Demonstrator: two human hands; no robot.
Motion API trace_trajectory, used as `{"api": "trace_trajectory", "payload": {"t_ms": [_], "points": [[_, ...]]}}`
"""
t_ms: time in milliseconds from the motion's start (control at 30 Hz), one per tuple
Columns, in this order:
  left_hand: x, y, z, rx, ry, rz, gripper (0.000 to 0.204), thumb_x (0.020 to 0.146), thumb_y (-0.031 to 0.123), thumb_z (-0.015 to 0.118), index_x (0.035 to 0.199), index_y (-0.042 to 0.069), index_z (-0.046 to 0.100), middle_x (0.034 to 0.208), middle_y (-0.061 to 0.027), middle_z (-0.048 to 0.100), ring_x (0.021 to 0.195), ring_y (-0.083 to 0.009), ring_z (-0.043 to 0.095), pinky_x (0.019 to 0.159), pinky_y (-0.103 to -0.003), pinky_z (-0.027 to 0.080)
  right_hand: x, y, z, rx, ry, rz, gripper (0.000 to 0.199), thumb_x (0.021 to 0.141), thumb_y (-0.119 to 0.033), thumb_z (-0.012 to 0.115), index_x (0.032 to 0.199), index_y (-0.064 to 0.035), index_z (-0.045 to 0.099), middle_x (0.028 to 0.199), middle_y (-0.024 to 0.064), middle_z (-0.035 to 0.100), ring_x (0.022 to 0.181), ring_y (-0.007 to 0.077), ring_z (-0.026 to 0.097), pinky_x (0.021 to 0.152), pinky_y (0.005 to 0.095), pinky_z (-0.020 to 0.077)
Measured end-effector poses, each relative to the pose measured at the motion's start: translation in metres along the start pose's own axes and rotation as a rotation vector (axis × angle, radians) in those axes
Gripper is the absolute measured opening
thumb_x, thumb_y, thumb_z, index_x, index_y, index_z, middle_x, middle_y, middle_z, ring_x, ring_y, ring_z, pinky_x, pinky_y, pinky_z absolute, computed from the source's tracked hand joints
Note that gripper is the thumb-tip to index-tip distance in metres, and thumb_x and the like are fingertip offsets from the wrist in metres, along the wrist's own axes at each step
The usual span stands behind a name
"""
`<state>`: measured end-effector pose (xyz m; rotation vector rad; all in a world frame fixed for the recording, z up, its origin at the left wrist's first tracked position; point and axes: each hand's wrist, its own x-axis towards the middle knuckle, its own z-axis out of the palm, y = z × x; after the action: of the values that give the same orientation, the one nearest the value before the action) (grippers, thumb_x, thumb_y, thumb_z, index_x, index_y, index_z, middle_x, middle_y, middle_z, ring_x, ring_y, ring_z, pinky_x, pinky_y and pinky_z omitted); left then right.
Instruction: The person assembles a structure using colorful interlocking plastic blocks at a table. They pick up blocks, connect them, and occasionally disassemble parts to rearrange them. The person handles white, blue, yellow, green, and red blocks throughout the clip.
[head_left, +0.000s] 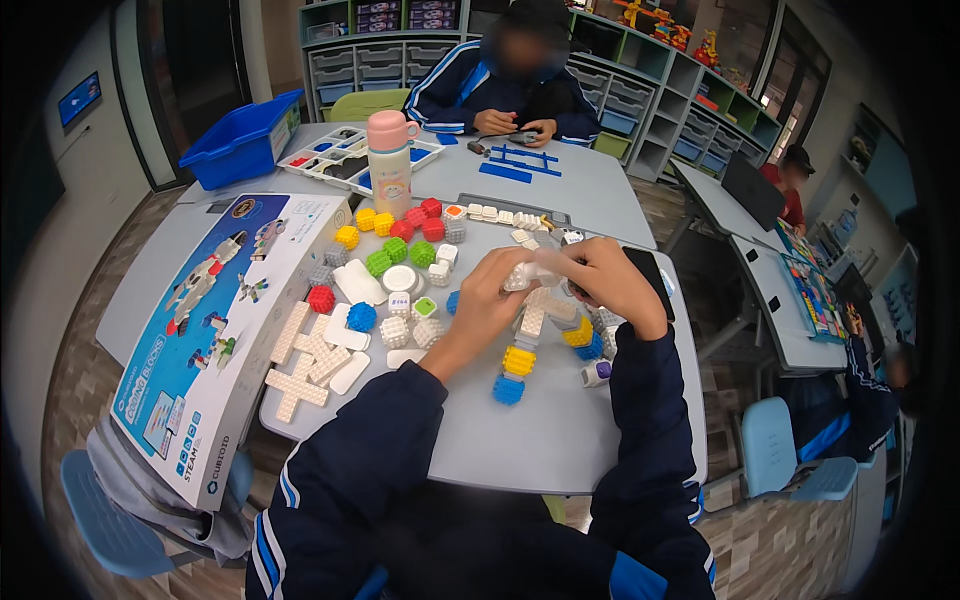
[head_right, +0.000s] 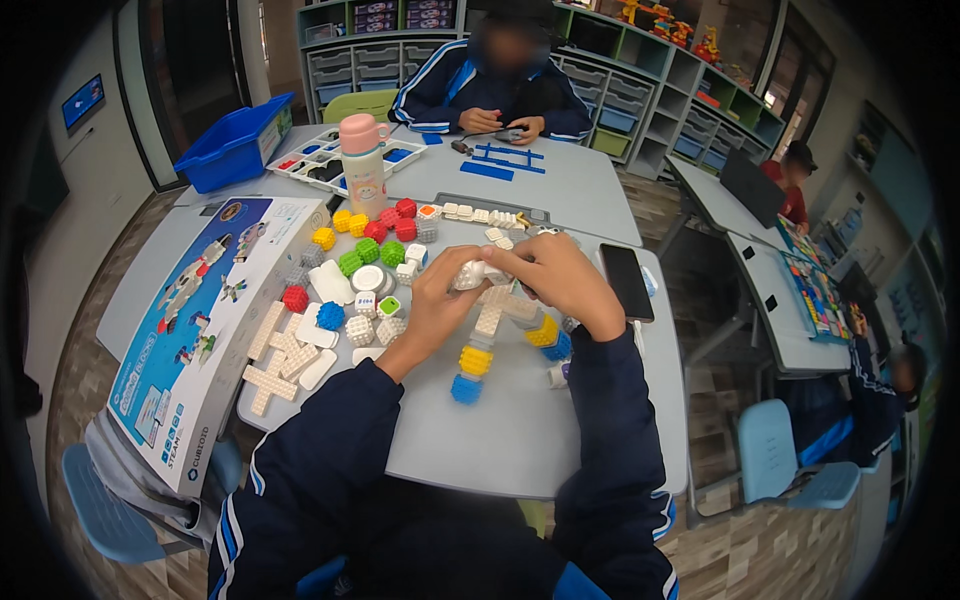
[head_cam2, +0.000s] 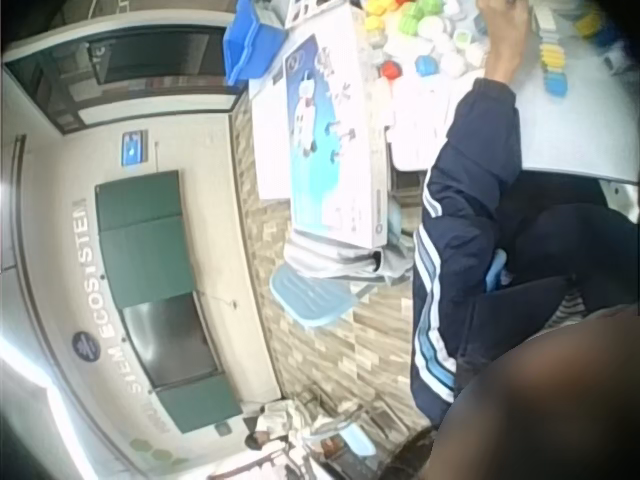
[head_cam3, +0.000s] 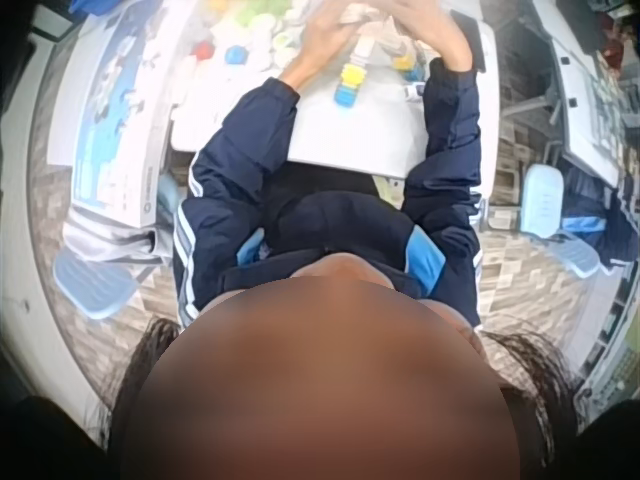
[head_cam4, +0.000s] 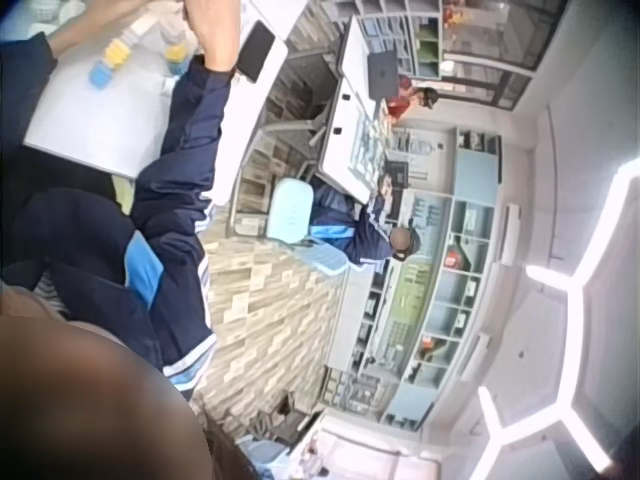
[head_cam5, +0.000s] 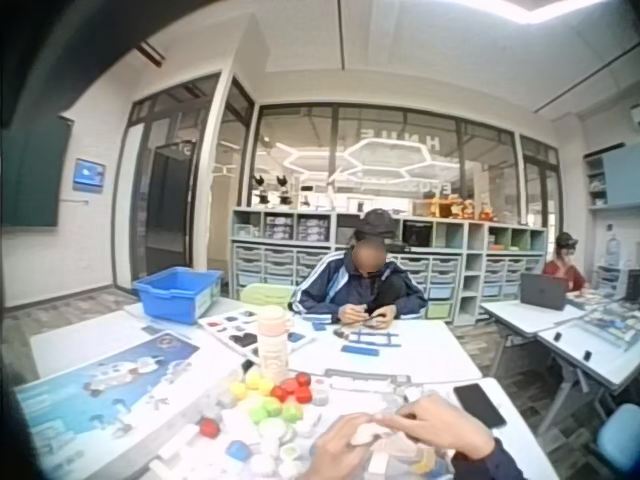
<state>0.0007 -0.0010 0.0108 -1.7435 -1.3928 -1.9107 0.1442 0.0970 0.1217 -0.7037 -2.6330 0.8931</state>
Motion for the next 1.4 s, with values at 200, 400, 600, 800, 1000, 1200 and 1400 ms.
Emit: {"api": "trace_trajectory", "payload": {"t_ms": [200, 400, 600, 800, 1000, 1200, 1400], "points": [[-0.001, 0.004, 0.000, -0.022, -0.014, -0.106, 0.038, 0.079, 0.000, 0.073, 0.114, 0.004, 0.061, 0.105, -0.0135, 0.064, 0.089, -0.0297, 0.066, 0.071, -0.034, 0.055, 0.002, 0.008, 0.001, -0.200, 0.082, -0.319, 0.060, 0.078, -0.052, 0.076, 0.105, 0.0006, 0.069, 0.067, 0.0156, 0.064, 0.059, 0.0260, 0.063, 0.060, 0.0354, 0.0487], [0.000, 0.004, -0.003, -0.038, 0.008, -0.182, 0.036, 0.082, 0.006, 0.075, 0.115, 0.004, 0.061, 0.108, -0.0124, 0.067, 0.096, -0.0245, 0.068, 0.075, -0.034, 0.054, 0.000, 0.004, 0.000, -0.326, 0.088, -0.279, 0.050, 0.075, -0.039, 0.079, 0.110, -0.0048, 0.067, 0.085, 0.0167, 0.069, 0.068, 0.0241, 0.065, 0.064, 0.0311, 0.0498], [0.001, 0.002, -0.003, 0.007, 0.037, -0.145, 0.040, 0.082, 0.011, 0.077, 0.117, 0.003, 0.060, 0.105, -0.0136, 0.068, 0.094, -0.0246, 0.069, 0.076, -0.034, 0.053, -0.002, -0.004, 0.001, -0.306, 0.179, -0.407, 0.050, 0.071, -0.031, 0.082, 0.116, -0.0145, 0.066, 0.070, 0.0103, 0.065, 0.057, 0.0232, 0.062, 0.057, 0.0299, 0.0467], [-0.005, 0.002, 0.001, -0.014, -0.042, -0.174, 0.040, 0.082, 0.012, 0.077, 0.117, 0.003, 0.059, 0.106, -0.0136, 0.068, 0.094, -0.0257, 0.069, 0.076, -0.034, 0.055, -0.005, -0.002, -0.003, -0.356, 0.225, -0.417, 0.039, 0.070, -0.033, 0.082, 0.101, -0.0127, 0.070, 0.063, 0.0113, 0.063, 0.058, 0.0276, 0.065, 0.056, 0.0343, 0.0477], [-0.006, 0.004, 0.002, 0.034, -0.043, -0.089, 0.038, 0.080, 0.006, 0.076, 0.114, 0.003, 0.060, 0.107, -0.0130, 0.067, 0.096, -0.0287, 0.068, 0.076, -0.035, 0.055, -0.006, 0.000, -0.006, -0.347, 0.199, -0.434, 0.038, 0.072, -0.039, 0.081, 0.089, -0.0067, 0.071, 0.060, 0.0119, 0.062, 0.055, 0.0283, 0.062, 0.054, 0.0351, 0.0455], [0.002, 0.004, -0.003, 0.063, -0.015, 0.019, 0.042, 0.073, -0.003, 0.073, 0.113, 0.005, 0.061, 0.109, -0.0147, 0.065, 0.101, -0.0357, 0.063, 0.083, -0.039, 0.052, 0.001, 0.004, -0.004, -0.237, 0.119, -0.359, 0.062, 0.081, -0.059, 0.068, 0.067, 0.0012, 0.068, 0.057, 0.0150, 0.060, 0.051, 0.0259, 0.056, 0.053, 0.0346, 0.0428], [0.001, 0.006, 0.000, 0.017, 0.001, -0.022, 0.041, 0.074, -0.004, 0.073, 0.112, 0.005, 0.062, 0.108, -0.0132, 0.066, 0.099, -0.0325, 0.064, 0.081, -0.037, 0.053, 0.002, 0.004, -0.002, -0.124, 0.061, -0.226, 0.062, 0.086, -0.055, 0.065, 0.067, 0.0048, 0.067, 0.054, 0.0148, 0.058, 0.049, 0.0212, 0.052, 0.053, 0.0334, 0.0418]]}}
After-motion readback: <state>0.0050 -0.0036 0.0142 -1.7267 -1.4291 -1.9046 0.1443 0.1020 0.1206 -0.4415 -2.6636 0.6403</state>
